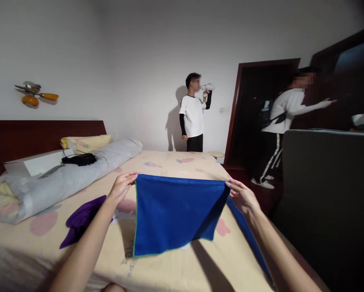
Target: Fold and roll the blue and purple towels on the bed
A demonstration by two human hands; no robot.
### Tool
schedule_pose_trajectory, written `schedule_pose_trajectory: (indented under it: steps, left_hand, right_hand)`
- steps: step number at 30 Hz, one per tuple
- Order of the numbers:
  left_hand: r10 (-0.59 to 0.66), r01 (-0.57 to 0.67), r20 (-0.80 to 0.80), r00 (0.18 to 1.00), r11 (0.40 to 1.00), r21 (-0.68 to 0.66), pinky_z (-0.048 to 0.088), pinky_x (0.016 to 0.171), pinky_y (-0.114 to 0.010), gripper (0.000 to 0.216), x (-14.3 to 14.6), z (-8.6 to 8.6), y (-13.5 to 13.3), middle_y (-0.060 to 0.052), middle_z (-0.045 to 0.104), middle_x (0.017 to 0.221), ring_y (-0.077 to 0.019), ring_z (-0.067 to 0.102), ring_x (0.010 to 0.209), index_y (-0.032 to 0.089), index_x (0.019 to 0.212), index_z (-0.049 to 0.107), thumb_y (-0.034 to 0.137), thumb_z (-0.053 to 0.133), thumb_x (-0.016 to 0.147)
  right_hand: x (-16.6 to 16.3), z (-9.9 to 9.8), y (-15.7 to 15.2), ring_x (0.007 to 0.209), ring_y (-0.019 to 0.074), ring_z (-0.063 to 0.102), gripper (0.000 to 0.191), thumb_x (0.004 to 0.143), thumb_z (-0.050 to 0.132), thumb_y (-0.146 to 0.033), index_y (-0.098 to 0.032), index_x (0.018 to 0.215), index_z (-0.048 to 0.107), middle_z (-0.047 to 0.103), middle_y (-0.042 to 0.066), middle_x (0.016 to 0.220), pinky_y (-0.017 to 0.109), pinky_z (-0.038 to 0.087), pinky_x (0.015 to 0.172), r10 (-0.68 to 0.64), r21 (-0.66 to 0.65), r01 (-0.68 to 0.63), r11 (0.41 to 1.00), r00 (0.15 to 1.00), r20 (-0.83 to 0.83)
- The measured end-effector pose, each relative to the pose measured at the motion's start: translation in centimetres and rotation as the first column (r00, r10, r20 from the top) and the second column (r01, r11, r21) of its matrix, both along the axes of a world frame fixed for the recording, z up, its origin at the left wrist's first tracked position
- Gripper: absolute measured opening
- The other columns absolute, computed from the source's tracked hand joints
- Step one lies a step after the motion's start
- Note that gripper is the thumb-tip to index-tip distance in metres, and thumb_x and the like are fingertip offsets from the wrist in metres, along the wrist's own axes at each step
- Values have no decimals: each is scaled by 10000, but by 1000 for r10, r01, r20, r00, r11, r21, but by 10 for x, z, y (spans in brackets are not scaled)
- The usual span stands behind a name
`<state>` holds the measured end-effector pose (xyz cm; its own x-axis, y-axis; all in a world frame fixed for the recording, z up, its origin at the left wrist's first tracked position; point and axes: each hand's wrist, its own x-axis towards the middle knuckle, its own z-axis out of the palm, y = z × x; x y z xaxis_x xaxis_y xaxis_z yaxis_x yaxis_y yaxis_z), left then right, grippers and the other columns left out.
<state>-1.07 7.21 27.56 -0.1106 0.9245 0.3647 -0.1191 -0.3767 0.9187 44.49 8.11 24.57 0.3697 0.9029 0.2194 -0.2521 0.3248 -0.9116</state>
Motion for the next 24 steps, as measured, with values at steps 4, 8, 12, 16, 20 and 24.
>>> schedule_pose_trajectory:
  steps: [4, 8, 12, 16, 20, 24]
  left_hand:
    - [56, -55, -25, 998, 998, 34, 437, 625, -233, 433, 3, 6, -8, -52, 740, 792, -118, 589, 652, 125, 894, 745, 374, 865, 561]
    - [76, -74, -40, 996, 996, 44, 444, 636, -238, 451, 2, 9, -10, -57, 741, 753, -129, 600, 663, 123, 873, 751, 413, 866, 547]
    - [105, -101, -66, 992, 993, 53, 438, 630, -224, 418, -4, 12, -8, -53, 743, 761, -121, 603, 674, 132, 811, 748, 425, 866, 537]
    - [97, -91, -126, 987, 995, 49, 459, 651, -245, 423, -10, 14, -8, -67, 750, 800, -138, 624, 691, 126, 851, 748, 400, 860, 548]
    - [99, -92, -274, 956, 995, 40, 483, 691, -275, 445, -17, 12, -7, -65, 753, 783, -168, 654, 712, 131, 902, 744, 389, 846, 554]
    - [142, -134, -377, 915, 990, 46, 459, 627, -261, 328, -26, 9, -3, -46, 740, 713, -159, 623, 652, 150, 788, 749, 403, 813, 590]
  right_hand:
    - [-1, 1, 0, 577, 151, 629, 475, 454, 875, -342, -151, 848, 691, 685, 39, 675, 271, 495, 495, -11, 25, 8, 1000, 996, 94]
    - [-2, 4, -5, 677, 177, 652, 539, 502, 834, -459, -163, 941, 734, 740, 68, 822, 289, 507, 568, -53, 73, 34, 997, 958, 281]
    - [2, 15, -10, 723, 198, 630, 412, 517, 819, -479, -189, 805, 769, 743, 57, 780, 304, 490, 651, -149, 133, 95, 987, 854, 499]
    - [6, 30, -14, 610, 170, 577, 385, 526, 793, -560, -215, 692, 753, 684, 24, 630, 273, 426, 572, -220, 202, 110, 973, 703, 677]
    - [7, 42, -18, 540, 154, 561, 607, 655, 567, -785, -202, 708, 726, 651, 35, 603, 265, 407, 515, -336, 343, 63, 937, 427, 839]
    - [11, 51, -23, 515, 139, 534, 690, 707, 444, -838, -197, 670, 697, 632, 40, 593, 262, 412, 519, -349, 370, -14, 929, 296, 889]
